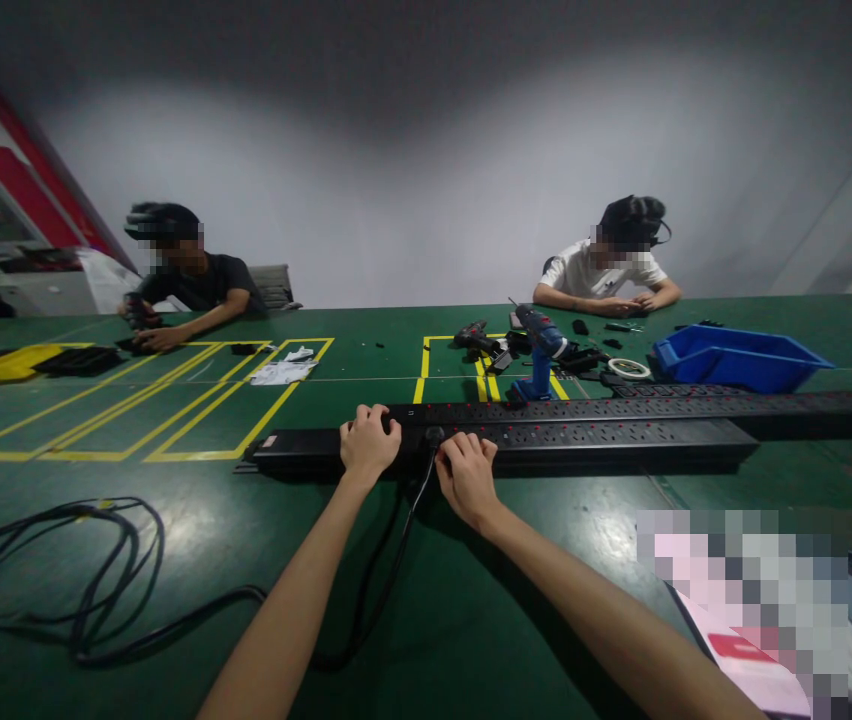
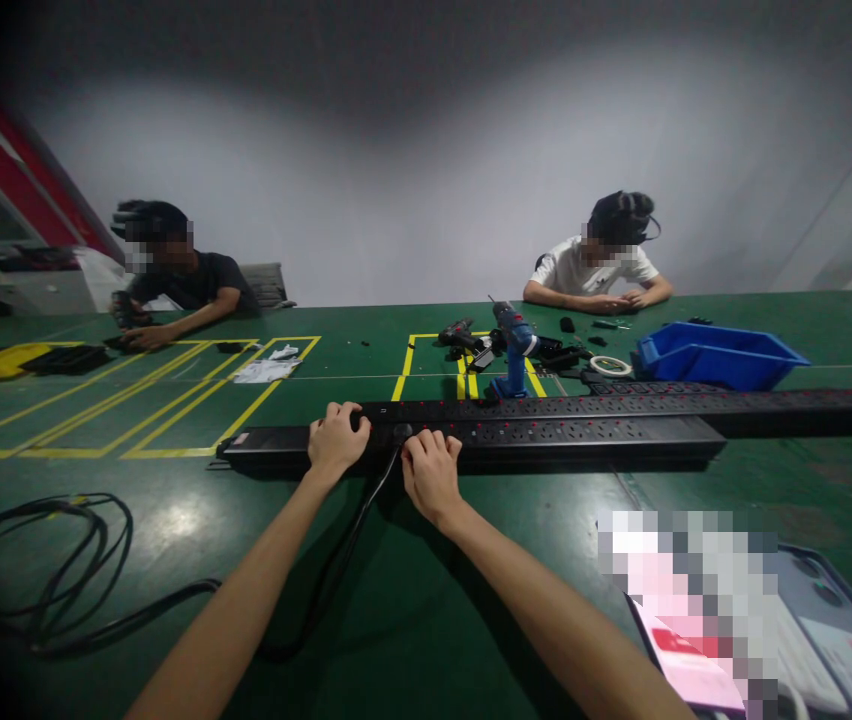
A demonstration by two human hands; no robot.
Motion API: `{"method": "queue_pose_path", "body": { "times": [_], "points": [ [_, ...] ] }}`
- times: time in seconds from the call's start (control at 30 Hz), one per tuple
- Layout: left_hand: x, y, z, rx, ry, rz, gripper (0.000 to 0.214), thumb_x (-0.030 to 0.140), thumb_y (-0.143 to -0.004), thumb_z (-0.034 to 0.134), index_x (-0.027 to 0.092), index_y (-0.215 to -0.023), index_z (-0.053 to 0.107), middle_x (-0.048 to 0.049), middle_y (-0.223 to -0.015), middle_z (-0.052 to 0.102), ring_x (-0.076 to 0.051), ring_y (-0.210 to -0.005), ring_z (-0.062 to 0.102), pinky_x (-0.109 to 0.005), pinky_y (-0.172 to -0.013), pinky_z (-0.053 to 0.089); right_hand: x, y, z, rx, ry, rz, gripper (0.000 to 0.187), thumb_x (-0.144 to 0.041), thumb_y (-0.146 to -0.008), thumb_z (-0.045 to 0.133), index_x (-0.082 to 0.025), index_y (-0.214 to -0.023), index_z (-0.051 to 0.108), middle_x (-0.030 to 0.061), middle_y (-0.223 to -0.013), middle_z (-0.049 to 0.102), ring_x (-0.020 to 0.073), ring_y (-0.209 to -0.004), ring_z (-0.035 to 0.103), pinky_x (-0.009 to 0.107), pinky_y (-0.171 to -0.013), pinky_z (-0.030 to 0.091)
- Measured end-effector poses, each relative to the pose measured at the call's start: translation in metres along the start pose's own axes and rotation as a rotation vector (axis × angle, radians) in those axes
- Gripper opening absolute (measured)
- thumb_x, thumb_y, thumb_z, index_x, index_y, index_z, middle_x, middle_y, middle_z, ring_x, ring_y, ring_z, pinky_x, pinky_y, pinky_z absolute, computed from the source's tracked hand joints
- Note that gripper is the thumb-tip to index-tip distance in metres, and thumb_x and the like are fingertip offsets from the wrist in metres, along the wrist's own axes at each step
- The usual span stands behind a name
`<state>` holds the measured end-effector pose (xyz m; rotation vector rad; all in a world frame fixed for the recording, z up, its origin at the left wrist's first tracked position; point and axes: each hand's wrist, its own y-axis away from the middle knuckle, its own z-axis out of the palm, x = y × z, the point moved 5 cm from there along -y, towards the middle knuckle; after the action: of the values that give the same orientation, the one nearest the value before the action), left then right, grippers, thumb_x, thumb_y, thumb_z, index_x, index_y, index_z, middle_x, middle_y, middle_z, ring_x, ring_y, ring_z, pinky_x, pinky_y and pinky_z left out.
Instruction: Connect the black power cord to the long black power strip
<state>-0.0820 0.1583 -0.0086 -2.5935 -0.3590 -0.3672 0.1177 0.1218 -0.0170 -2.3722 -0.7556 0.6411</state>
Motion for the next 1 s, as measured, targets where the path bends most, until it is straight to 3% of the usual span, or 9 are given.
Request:
{"method": "queue_pose_path", "body": {
  "times": [0.13, 0.27, 0.43, 0.53, 0.73, 0.9, 1.0],
  "points": [
    [0.003, 0.005, -0.002, 0.053, 0.026, 0.041, 0.03, 0.036, -0.088, 0.048, 0.024, -0.11, 0.063, -0.0107, -0.11, 0.059, -0.029, -0.102, 0.059, -0.048, -0.096, 0.039, 0.0, 0.002, -0.004, -0.004, -0.078, 0.002, 0.01, -0.012, -0.08, 0.056, -0.02, -0.087, 0.056, 0.0044, -0.091, 0.058, 0.0213, -0.091, 0.048, 0.038, -0.084, 0.026],
    [0.014, 0.011, -0.011, 0.123, 0.067, 0.196, 0.027, 0.025, -0.09, 0.044, 0.024, -0.107, 0.064, -0.0093, -0.115, 0.06, -0.028, -0.111, 0.054, -0.046, -0.099, 0.037, -0.003, 0.004, -0.004, -0.018, -0.167, -0.046, 0.012, -0.009, -0.076, 0.053, -0.02, -0.08, 0.05, 0.0038, -0.086, 0.055, 0.0186, -0.081, 0.048, 0.033, -0.077, 0.032],
    [0.038, 0.013, -0.012, -0.033, 0.173, 0.478, 0.026, 0.019, -0.086, 0.046, 0.025, -0.104, 0.065, -0.0063, -0.117, 0.062, -0.025, -0.116, 0.051, -0.043, -0.1, 0.039, -0.006, 0.008, 0.002, -0.103, -0.3, -0.055, 0.016, -0.008, -0.072, 0.05, -0.021, -0.078, 0.045, 0.0011, -0.083, 0.051, 0.0137, -0.066, 0.046, 0.025, -0.06, 0.032],
    [0.05, 0.018, -0.009, -0.137, 0.211, 0.574, 0.026, 0.019, -0.083, 0.049, 0.024, -0.104, 0.062, -0.0066, -0.116, 0.062, -0.025, -0.116, 0.051, -0.043, -0.1, 0.039, -0.004, 0.008, 0.003, -0.134, -0.351, -0.028, 0.017, -0.008, -0.071, 0.051, -0.022, -0.076, 0.043, -0.0001, -0.081, 0.05, 0.0128, -0.065, 0.045, 0.024, -0.059, 0.032],
    [0.054, 0.024, -0.014, -0.169, 0.247, 0.583, 0.028, 0.024, -0.078, 0.055, 0.023, -0.106, 0.057, -0.007, -0.112, 0.062, -0.025, -0.113, 0.053, -0.042, -0.1, 0.039, 0.003, 0.006, 0.002, -0.112, -0.409, 0.054, 0.017, -0.01, -0.07, 0.052, -0.022, -0.073, 0.041, -0.0014, -0.076, 0.049, 0.0125, -0.064, 0.044, 0.023, -0.061, 0.033],
    [0.055, 0.025, -0.014, -0.195, 0.227, 0.588, 0.036, 0.037, -0.074, 0.063, 0.023, -0.107, 0.055, -0.0072, -0.114, 0.061, -0.027, -0.111, 0.053, -0.043, -0.1, 0.039, 0.002, 0.005, 0.002, -0.123, -0.425, 0.048, 0.015, -0.01, -0.07, 0.051, -0.021, -0.073, 0.042, -0.0013, -0.076, 0.049, 0.0126, -0.064, 0.045, 0.023, -0.061, 0.034],
    [0.056, 0.026, -0.011, -0.189, 0.184, 0.579, 0.041, 0.035, -0.071, 0.065, 0.022, -0.108, 0.055, -0.0082, -0.116, 0.061, -0.028, -0.113, 0.052, -0.043, -0.101, 0.038, 0.001, 0.005, 0.001, -0.121, -0.412, 0.043, 0.014, -0.011, -0.071, 0.051, -0.021, -0.072, 0.041, -0.0012, -0.076, 0.05, 0.0126, -0.064, 0.045, 0.023, -0.061, 0.034]
  ]
}}
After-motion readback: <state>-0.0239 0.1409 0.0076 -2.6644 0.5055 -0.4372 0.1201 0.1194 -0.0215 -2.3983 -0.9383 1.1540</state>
